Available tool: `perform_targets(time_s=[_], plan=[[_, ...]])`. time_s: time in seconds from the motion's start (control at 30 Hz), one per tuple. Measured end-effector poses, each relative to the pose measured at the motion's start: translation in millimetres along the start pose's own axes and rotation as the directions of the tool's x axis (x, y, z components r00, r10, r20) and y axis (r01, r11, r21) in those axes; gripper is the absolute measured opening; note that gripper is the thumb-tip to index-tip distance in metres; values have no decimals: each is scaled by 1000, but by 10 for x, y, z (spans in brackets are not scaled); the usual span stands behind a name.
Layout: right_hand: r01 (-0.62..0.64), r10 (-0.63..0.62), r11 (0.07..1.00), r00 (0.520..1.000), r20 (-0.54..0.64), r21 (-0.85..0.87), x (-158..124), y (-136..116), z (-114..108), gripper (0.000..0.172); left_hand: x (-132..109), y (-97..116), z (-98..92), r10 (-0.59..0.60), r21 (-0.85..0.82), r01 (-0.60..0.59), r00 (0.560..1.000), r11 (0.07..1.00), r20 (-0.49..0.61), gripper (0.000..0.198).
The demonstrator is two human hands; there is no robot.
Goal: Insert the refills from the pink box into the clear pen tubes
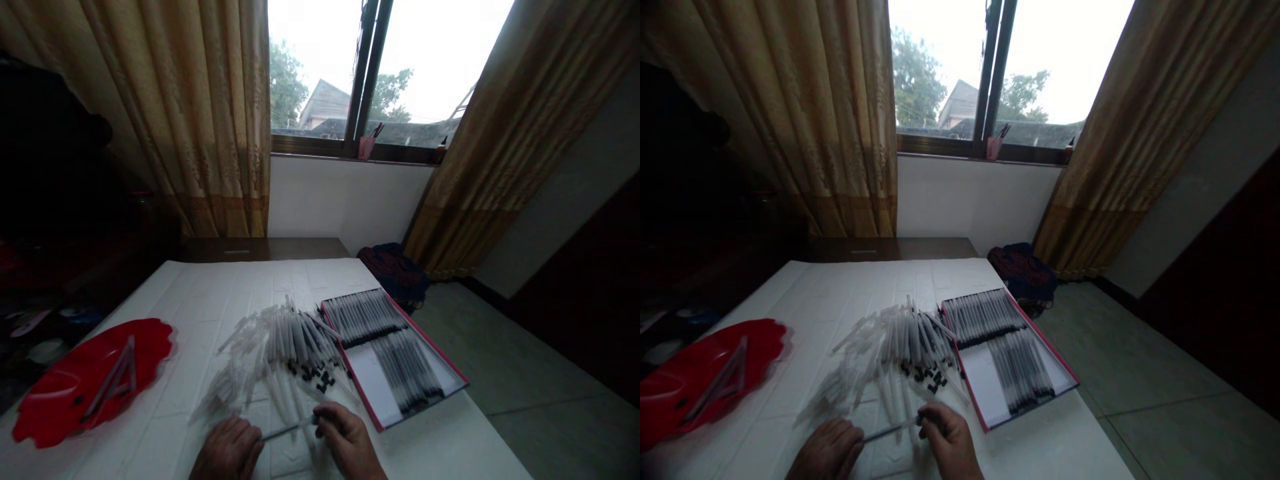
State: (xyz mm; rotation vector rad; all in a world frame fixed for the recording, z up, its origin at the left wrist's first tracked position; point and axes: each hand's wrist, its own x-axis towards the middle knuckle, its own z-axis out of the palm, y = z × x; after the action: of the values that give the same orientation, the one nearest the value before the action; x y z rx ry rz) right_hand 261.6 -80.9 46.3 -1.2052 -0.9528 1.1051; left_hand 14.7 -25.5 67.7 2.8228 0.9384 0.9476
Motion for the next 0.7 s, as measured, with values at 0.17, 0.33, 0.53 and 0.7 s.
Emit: perform_targets(time_s=[0.17,0.33,0.53,0.7], plan=[[37,-38,999,999,-37,-23,-23,9,10,38,5,36,-21,-6,-15,7,998,1000,58,27],[-2,-1,998,998,-56,-56,-18,-67,33,50,57,58,-51,24,-16,-24,999,1000,47,29],[-55,57,983,998,8,-177,11,-170,62,54,49,58,-55,-3,-42,4,1000,999,17,22],[-57,61,980,998,14,-188,4,-166,55,49,61,73,-61,-2,-47,0,1000,999,-31,22]])
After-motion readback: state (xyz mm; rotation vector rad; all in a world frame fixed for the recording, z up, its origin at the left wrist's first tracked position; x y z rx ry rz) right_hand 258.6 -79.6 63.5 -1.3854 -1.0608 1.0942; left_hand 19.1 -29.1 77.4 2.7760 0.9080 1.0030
